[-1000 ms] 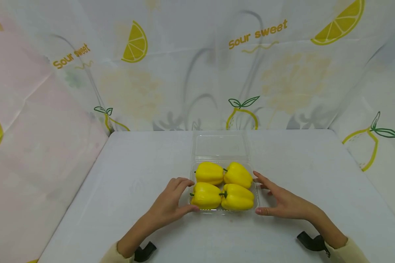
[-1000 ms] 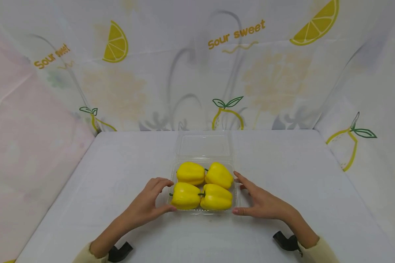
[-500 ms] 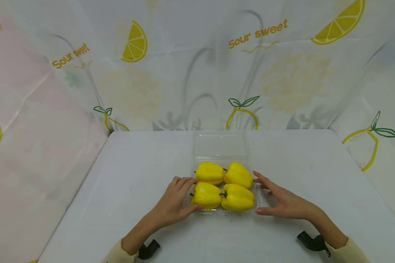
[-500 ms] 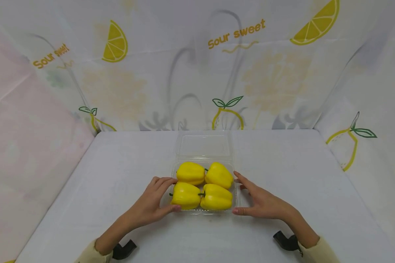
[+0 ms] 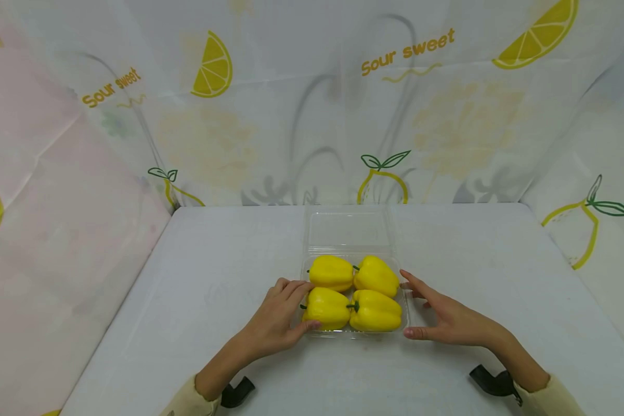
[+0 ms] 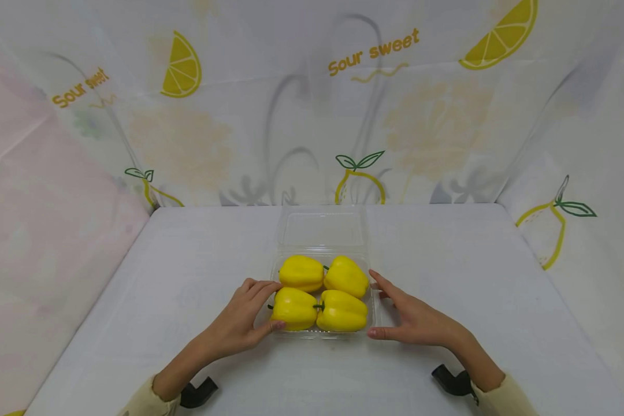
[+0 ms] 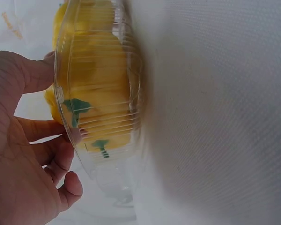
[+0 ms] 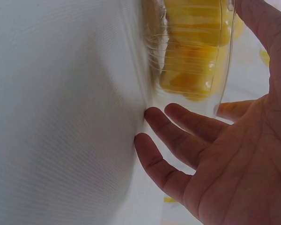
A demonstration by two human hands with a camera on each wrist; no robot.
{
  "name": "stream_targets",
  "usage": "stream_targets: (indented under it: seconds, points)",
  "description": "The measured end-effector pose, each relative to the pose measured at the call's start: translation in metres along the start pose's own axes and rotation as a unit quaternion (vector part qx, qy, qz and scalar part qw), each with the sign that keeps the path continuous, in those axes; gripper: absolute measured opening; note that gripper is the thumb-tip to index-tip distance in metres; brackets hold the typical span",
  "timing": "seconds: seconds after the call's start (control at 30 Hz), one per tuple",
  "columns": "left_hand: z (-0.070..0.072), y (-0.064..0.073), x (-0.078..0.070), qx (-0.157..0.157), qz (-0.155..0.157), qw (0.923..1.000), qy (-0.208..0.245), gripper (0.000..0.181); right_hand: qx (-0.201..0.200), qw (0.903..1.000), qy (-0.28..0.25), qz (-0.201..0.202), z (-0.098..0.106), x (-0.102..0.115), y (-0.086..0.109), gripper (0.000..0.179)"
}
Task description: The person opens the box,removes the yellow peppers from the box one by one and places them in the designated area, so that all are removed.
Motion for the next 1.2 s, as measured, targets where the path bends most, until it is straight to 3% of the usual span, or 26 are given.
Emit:
stream_targets:
  seconds: [0.3, 0.83, 1.2]
  points:
    - [-0.0018, -0.0003, 0.0017, -0.009, 0.001, 0.9999, 0.004, 0.065, 0.001, 1.0000, -0.005, -0.003, 0.0005, -0.0002, -0.0005, 0.104]
    - [-0.0046, -0.0013, 0.0010, -0.024, -0.025, 0.9990, -0.029, 0.061, 0.005, 0.9999, -0.015, -0.007, 0.0030, 0.0015, -0.0017, 0.105]
    - [0.0037, -0.0021, 0.0032, -0.019, 0.023, 0.9968, 0.074, 0.059, 0.009, 0.9996, -0.024, -0.011, 0.0021, 0.0016, -0.0014, 0.104]
Point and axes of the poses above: each hand's wrist, its own y-axis away from the middle knuckle, its own z-axis out of the back of the hand, x = y × z, the point moved 3 cm from there along -y, towards the middle knuckle, and after that the axes turned 15 degrees about y, right-handed, at the moved point
